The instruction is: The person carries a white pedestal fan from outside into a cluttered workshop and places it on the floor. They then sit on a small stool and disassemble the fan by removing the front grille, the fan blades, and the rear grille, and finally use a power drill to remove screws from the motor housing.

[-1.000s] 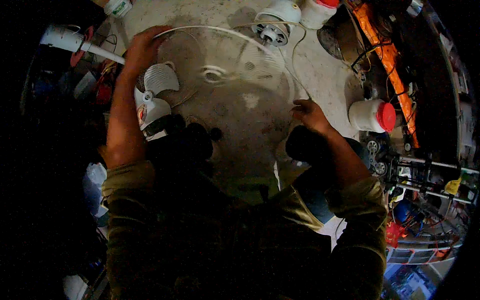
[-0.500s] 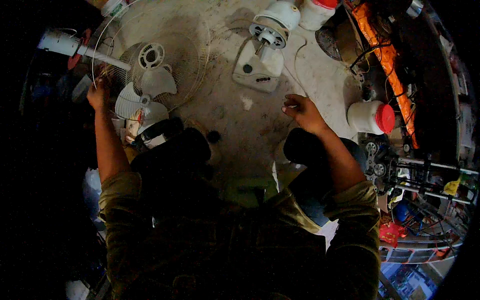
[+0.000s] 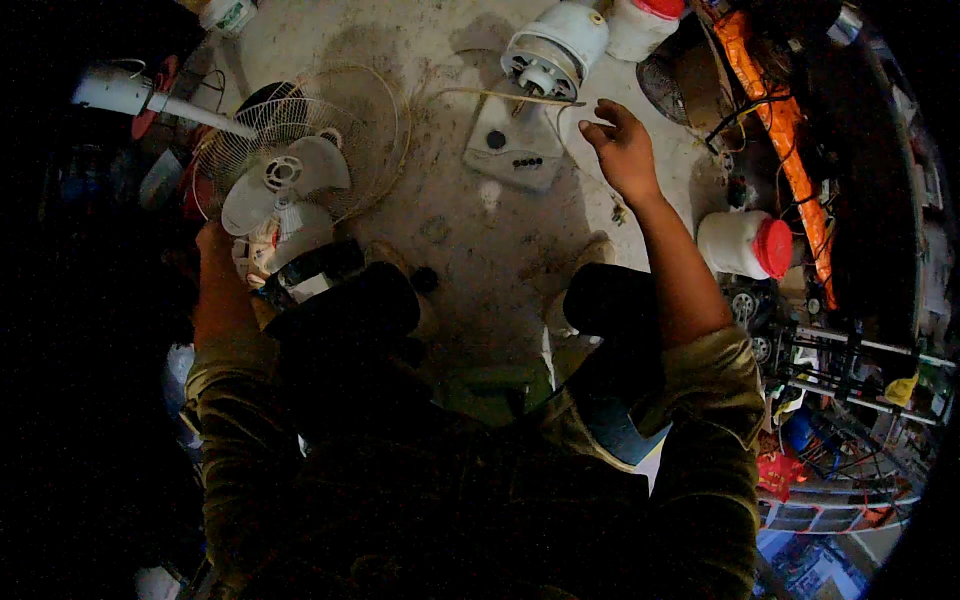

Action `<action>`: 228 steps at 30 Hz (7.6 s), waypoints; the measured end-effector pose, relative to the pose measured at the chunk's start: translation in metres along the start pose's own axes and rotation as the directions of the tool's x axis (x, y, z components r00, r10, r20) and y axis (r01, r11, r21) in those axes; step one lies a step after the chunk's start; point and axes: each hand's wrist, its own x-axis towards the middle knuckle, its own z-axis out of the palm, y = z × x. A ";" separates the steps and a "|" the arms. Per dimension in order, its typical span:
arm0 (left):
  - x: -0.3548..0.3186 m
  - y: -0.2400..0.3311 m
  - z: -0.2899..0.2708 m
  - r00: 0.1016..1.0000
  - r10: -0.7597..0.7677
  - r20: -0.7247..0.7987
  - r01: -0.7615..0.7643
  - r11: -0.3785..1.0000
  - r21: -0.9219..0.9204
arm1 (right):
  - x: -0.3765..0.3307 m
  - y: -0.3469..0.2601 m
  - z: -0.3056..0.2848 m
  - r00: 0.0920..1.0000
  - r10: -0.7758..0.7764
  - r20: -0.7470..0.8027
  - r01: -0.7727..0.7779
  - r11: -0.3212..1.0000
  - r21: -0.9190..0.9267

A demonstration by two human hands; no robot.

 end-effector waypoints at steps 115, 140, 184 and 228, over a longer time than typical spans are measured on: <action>-0.133 0.494 -0.153 0.730 0.676 -0.097 -0.212 0.089 -0.973 | 0.069 0.097 0.012 0.975 0.161 0.154 -0.170 0.984 0.046; -0.445 0.288 -0.163 0.871 0.491 -0.011 -0.113 0.180 -0.977 | -0.264 0.016 -0.002 0.952 0.290 0.097 -0.287 0.957 -0.044; -0.411 0.415 -0.126 0.641 0.726 0.250 0.195 0.160 -0.968 | -0.213 0.138 -0.016 0.901 0.406 -0.155 -0.431 0.786 -0.443; -0.187 0.864 0.046 0.678 0.616 0.402 0.015 0.535 -0.845 | -0.280 0.408 -0.448 0.673 0.738 -0.042 -0.739 0.674 -0.007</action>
